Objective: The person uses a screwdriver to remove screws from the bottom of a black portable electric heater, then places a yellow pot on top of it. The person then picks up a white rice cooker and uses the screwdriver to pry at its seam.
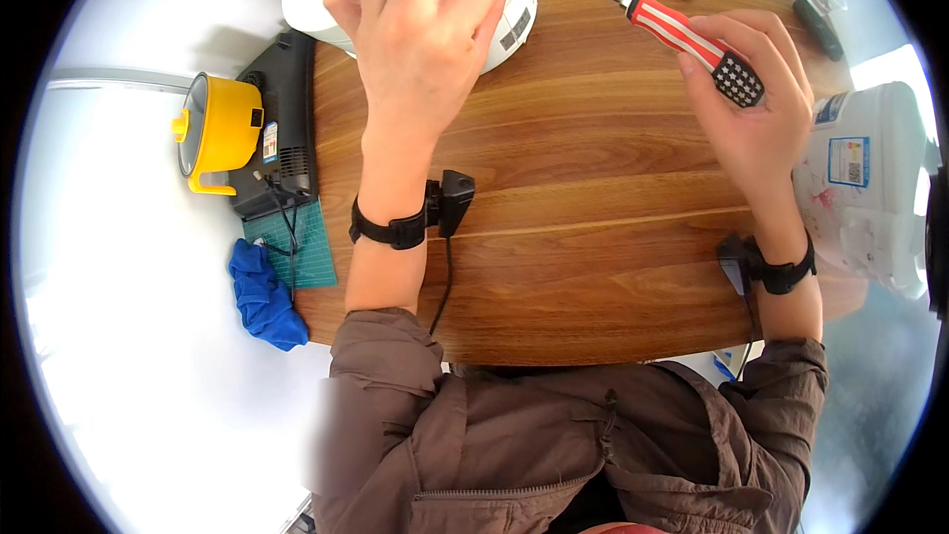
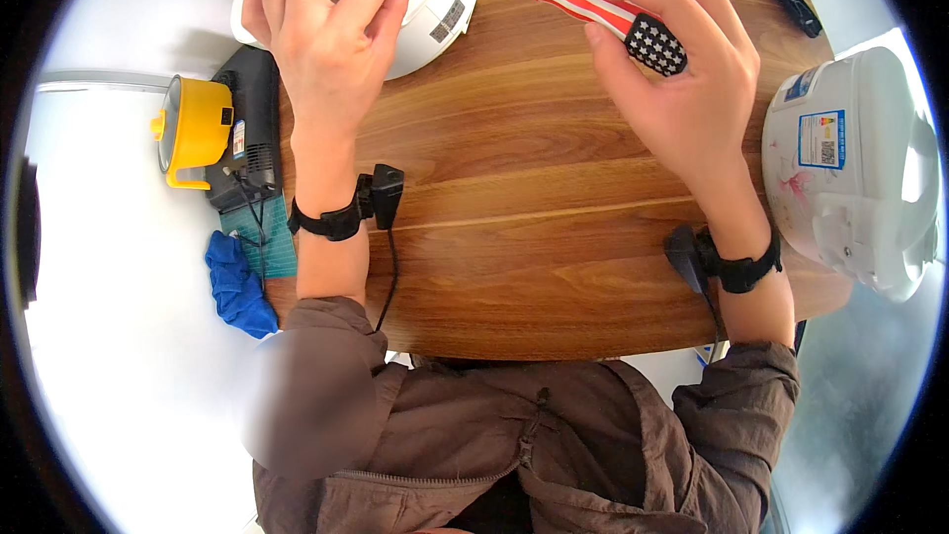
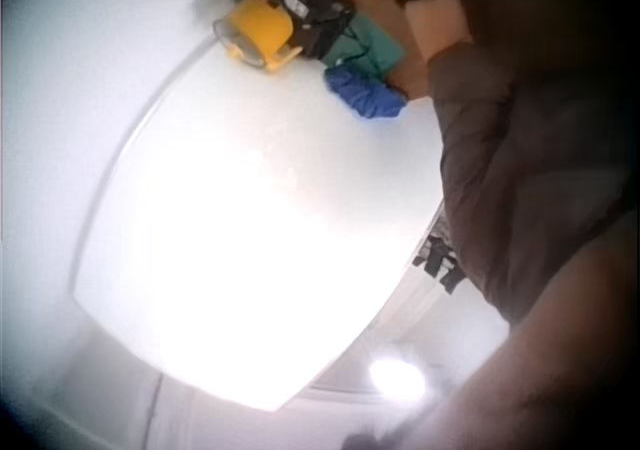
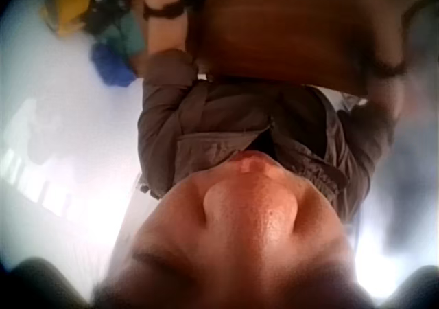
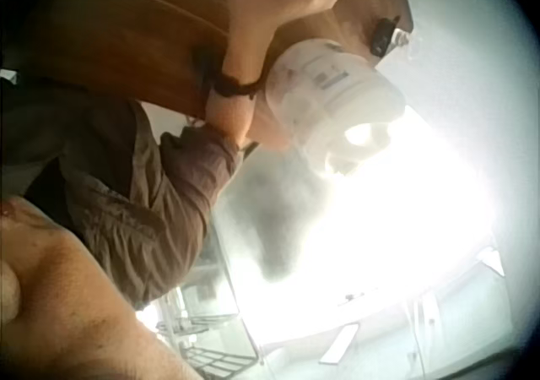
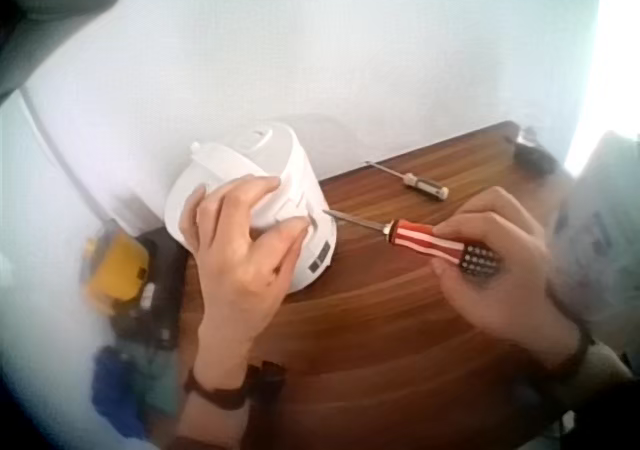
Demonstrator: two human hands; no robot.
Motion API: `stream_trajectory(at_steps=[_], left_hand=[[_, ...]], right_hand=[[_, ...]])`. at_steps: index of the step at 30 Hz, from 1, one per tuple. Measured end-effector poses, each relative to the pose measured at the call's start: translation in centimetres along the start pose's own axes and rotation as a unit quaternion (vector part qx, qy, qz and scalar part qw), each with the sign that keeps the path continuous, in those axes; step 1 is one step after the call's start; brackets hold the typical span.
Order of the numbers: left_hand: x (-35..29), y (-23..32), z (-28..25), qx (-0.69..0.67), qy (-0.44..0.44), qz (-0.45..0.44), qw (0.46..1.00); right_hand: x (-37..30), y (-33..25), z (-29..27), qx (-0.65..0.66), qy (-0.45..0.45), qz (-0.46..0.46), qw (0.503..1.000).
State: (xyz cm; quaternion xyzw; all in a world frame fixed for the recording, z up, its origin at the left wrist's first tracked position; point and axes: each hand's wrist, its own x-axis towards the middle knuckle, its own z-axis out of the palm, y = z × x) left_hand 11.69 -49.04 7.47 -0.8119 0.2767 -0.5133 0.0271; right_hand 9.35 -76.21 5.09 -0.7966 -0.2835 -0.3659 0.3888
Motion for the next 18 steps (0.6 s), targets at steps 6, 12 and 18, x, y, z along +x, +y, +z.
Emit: stream_trajectory(at_steps=[6, 12, 18], left_hand=[[0.0, 0.8, 0.4, -0.007, 0.005, -0.007, 1.000], [-0.5, 1.3, 1.2, 0.000, 0.012, -0.037, 0.999], [-0.8, 1.3, 1.6, 0.022, 0.039, -0.042, 0.998]], right_hand=[[-1.0, 1.4, 0.3, -0.009, -0.030, 0.107, 0.994], [-2.6, 3.6, 1.8, 0.085, -0.056, 0.249, 0.963], [-4.3, 6.1, 4.8, 0.269, -0.003, 0.403, 0.875]])
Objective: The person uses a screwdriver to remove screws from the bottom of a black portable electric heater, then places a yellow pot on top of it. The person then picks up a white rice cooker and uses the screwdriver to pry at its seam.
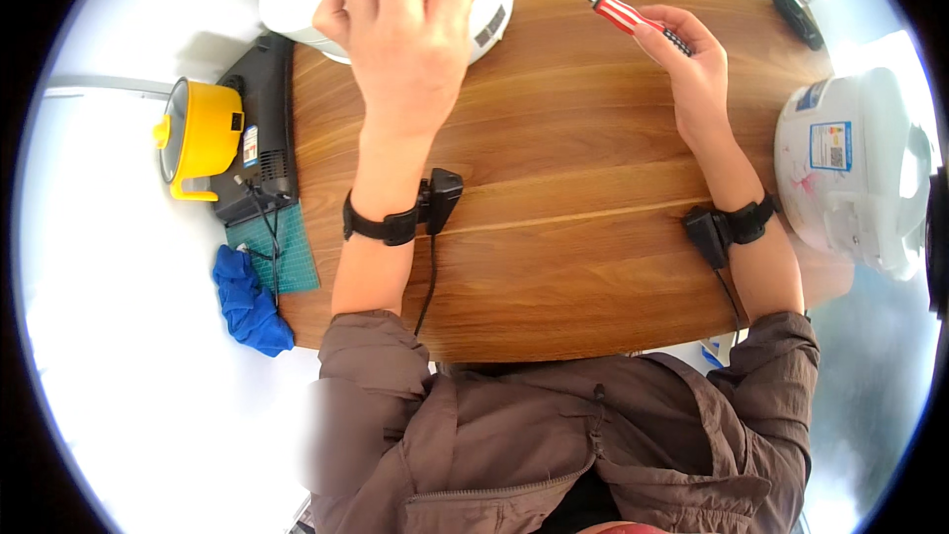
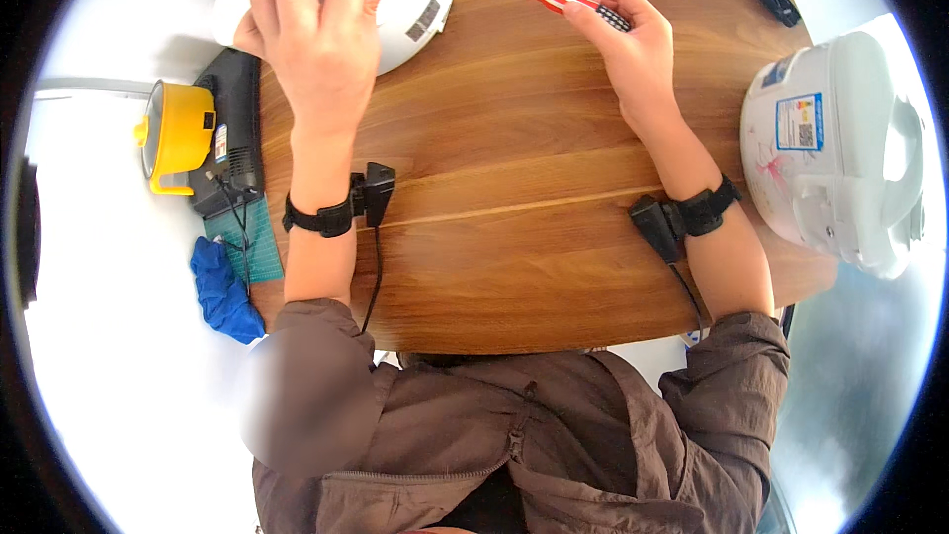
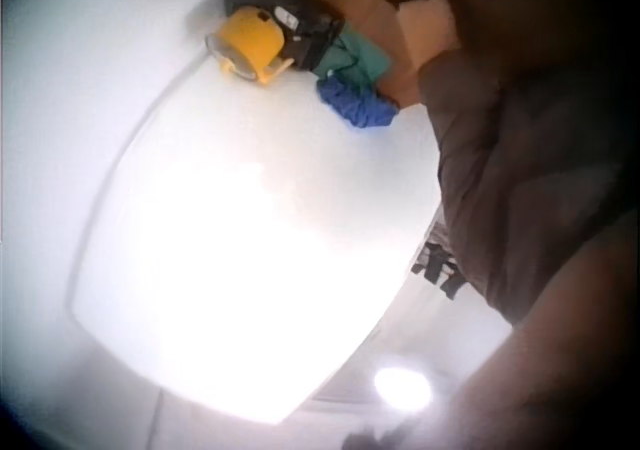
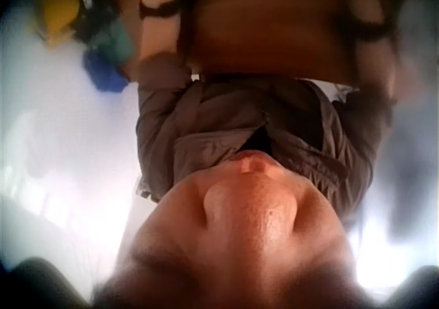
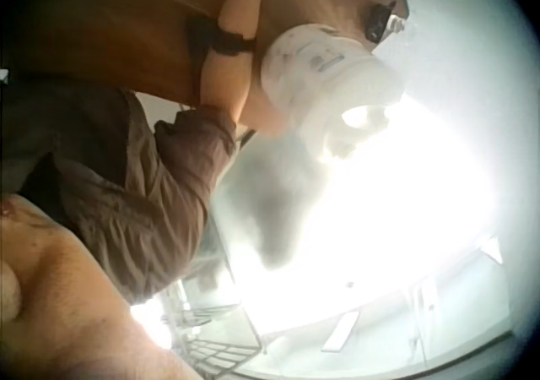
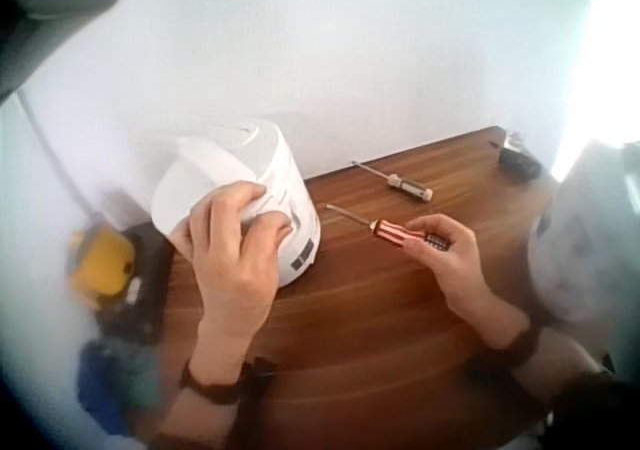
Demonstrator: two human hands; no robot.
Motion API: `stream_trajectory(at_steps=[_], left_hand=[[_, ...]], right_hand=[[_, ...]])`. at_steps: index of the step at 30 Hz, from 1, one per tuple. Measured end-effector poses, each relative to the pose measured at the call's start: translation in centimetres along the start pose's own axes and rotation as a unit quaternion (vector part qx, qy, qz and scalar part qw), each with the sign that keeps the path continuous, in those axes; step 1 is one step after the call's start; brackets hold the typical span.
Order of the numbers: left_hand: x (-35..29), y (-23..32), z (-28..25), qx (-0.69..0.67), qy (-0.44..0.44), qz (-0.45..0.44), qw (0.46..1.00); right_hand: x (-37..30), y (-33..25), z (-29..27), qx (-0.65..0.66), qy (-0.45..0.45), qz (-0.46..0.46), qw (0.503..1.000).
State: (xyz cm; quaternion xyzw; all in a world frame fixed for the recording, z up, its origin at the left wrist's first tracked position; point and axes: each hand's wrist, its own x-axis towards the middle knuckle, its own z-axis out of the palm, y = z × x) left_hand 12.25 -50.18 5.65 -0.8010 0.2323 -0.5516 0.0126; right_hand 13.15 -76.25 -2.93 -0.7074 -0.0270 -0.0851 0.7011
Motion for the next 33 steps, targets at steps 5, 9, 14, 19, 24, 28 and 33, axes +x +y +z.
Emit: stream_trajectory(at_steps=[5, 9, 14, 19, 24, 28, 33], left_hand=[[-0.8, -0.9, -0.1, -0.030, -0.010, -0.011, 0.999], [-1.5, -2.4, -0.3, -0.038, -0.058, 0.025, 0.997], [-2.1, -2.8, 1.0, -0.055, 0.006, 0.041, 0.998], [-2.1, -2.5, 1.2, -0.077, 0.015, 0.031, 0.996], [-2.3, -2.1, 1.3, -0.077, 0.015, 0.017, 0.997], [-2.4, -1.7, 1.4, -0.065, 0.008, 0.002, 0.998], [-2.5, -1.7, 1.6, -0.070, 0.021, 0.000, 0.997]], right_hand=[[0.4, 1.3, -0.4, 0.022, -0.024, 0.035, 0.999], [0.3, 1.3, -0.7, 0.000, -0.041, 0.031, 0.999], [-0.1, 1.5, -0.7, -0.044, -0.064, 0.008, 0.997], [-0.2, 1.6, -0.8, -0.058, -0.066, -0.002, 0.996], [-0.4, 1.5, -0.8, -0.084, -0.068, -0.020, 0.994], [-0.4, 1.3, -0.6, -0.094, -0.069, -0.018, 0.993], [-0.4, 1.4, -0.7, -0.082, -0.066, -0.026, 0.994]])
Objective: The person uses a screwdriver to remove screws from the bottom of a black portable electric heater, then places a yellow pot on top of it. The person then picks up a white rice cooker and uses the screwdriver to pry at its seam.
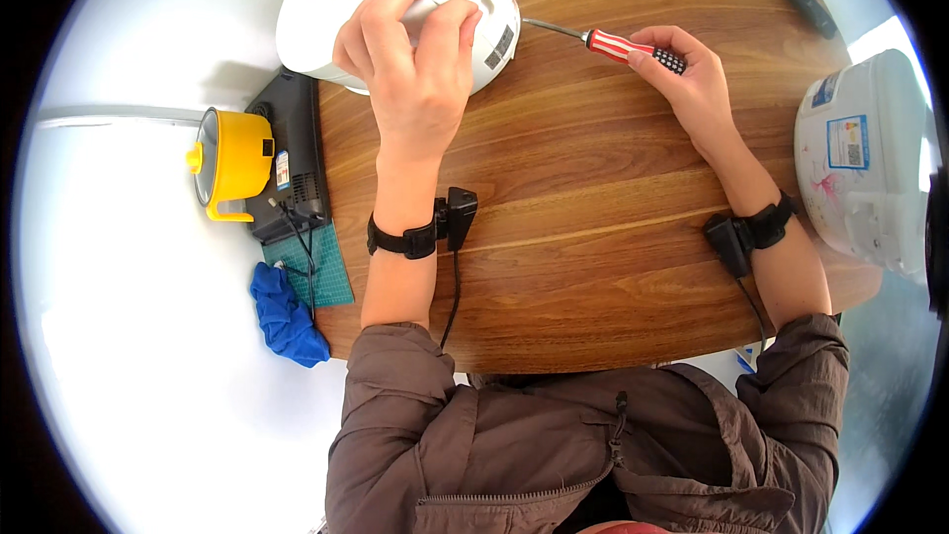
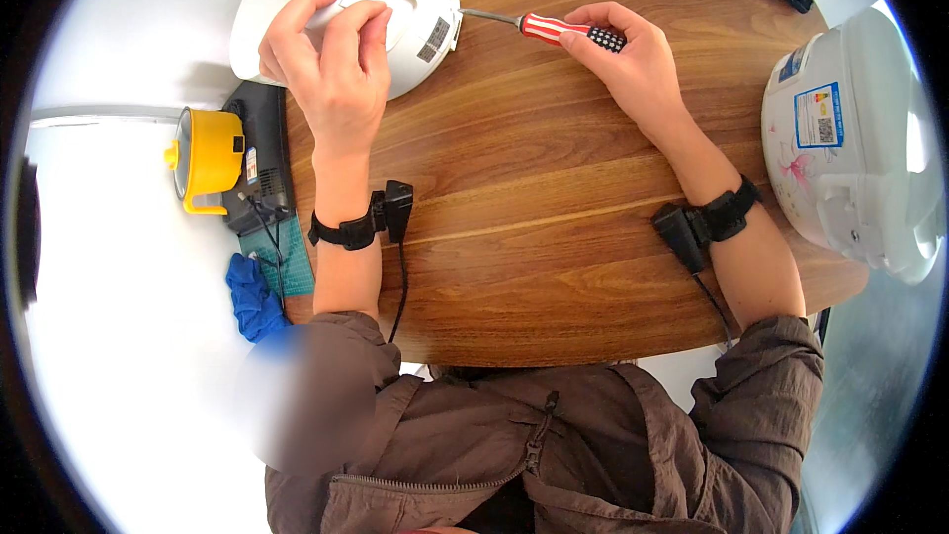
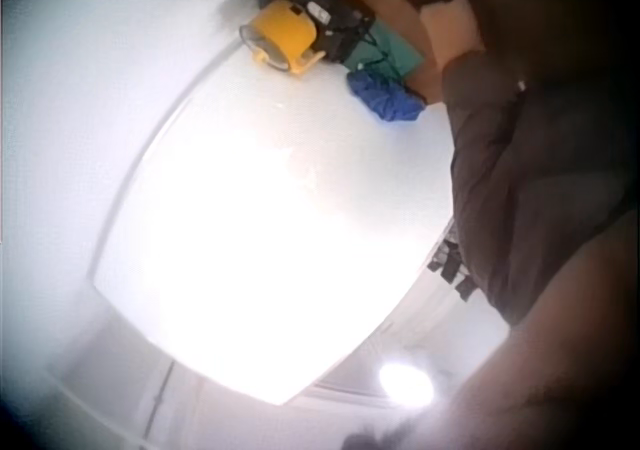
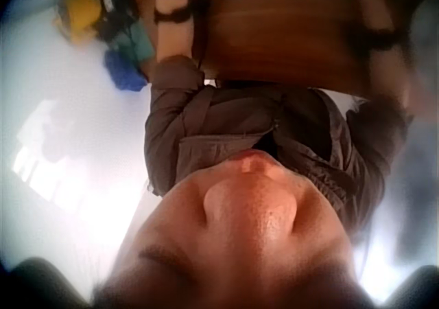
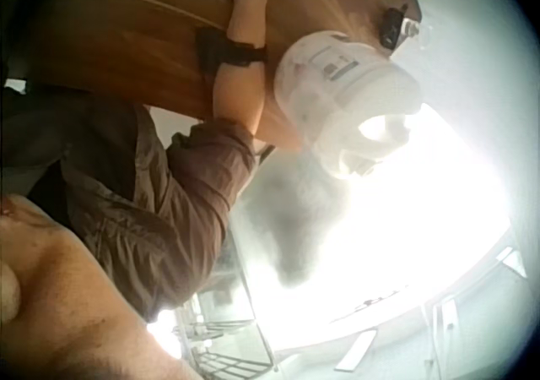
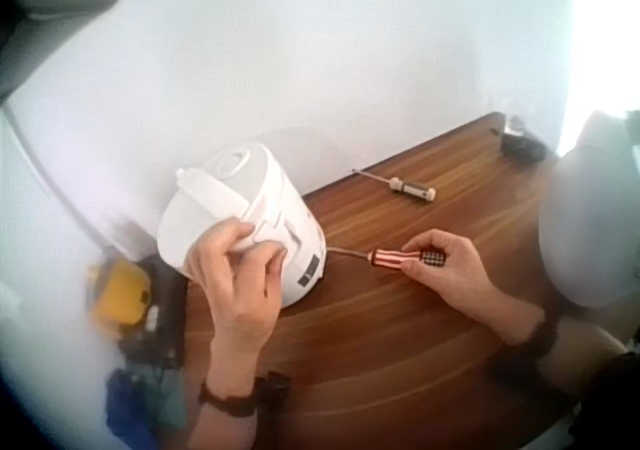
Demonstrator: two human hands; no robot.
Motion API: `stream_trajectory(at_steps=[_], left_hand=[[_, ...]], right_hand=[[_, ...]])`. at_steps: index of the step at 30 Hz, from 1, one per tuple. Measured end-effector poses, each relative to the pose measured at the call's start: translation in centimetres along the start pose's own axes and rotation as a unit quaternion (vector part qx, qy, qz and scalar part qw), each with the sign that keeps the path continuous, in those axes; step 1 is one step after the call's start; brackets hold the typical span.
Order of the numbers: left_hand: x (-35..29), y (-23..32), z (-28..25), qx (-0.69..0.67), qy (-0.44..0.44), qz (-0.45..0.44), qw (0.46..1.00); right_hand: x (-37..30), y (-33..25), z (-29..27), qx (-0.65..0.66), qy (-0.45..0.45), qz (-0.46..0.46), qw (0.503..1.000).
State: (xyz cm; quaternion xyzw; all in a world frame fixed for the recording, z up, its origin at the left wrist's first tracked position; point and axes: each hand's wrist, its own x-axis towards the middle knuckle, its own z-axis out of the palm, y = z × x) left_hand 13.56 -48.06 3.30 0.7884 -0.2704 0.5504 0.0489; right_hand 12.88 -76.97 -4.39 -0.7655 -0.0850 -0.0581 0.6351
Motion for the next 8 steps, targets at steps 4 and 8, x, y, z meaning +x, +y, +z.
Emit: stream_trajectory(at_steps=[4, 8], left_hand=[[-0.3, -0.2, 0.2, 0.015, 0.008, 0.015, 1.000], [-1.0, -0.6, 0.7, 0.014, 0.026, 0.027, 0.999]], right_hand=[[0.4, -0.3, 0.4, 0.163, 0.048, 0.037, 0.985], [-0.5, -2.1, 0.4, 0.182, 0.098, -0.074, 0.976]])
